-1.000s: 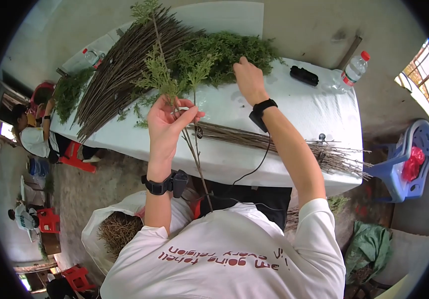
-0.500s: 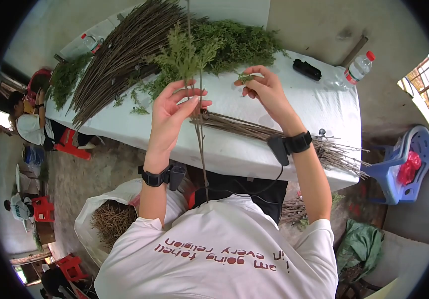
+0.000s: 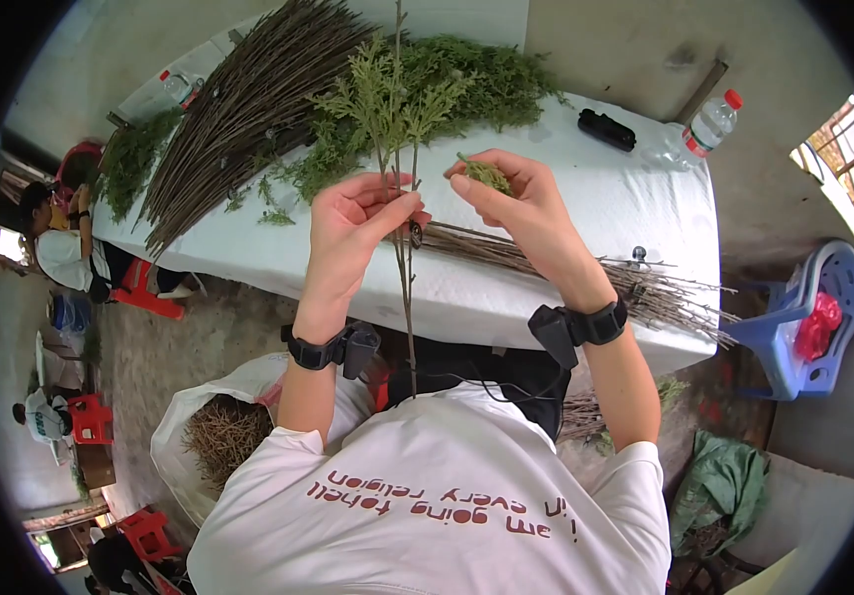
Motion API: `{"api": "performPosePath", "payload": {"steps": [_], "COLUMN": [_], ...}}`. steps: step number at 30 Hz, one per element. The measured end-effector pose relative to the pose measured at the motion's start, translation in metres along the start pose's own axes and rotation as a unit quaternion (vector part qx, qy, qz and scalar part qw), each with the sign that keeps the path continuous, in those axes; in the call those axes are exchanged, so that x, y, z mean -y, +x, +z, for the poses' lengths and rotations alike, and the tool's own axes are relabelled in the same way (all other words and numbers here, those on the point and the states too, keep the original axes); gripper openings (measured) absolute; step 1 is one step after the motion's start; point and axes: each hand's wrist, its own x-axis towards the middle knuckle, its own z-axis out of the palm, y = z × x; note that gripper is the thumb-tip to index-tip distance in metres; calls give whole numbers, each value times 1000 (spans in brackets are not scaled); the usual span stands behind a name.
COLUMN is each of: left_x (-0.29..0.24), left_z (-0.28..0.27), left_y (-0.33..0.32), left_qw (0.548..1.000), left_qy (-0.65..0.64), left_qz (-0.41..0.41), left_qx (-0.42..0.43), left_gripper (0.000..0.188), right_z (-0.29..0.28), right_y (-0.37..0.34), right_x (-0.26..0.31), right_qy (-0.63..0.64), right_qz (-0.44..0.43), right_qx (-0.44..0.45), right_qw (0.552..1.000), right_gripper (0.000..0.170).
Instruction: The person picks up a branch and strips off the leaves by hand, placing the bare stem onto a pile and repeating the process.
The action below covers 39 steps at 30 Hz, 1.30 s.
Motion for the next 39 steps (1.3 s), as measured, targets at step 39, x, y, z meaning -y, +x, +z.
{"api": "performPosePath", "payload": {"steps": [39], "left_x": [9], "left_z": [43], "left_y": [-28], "left_qw": [994], "left_qy": [-112], "left_qz": [15], "left_qx": [5], "left_gripper": [13], "right_z": [-8], "right_y": [-23], "right_x": [52], "right_qy": [-197], "right_qz": [-39], "right_qx": [-22], "right_qw": [979], "right_gripper": [13]}}
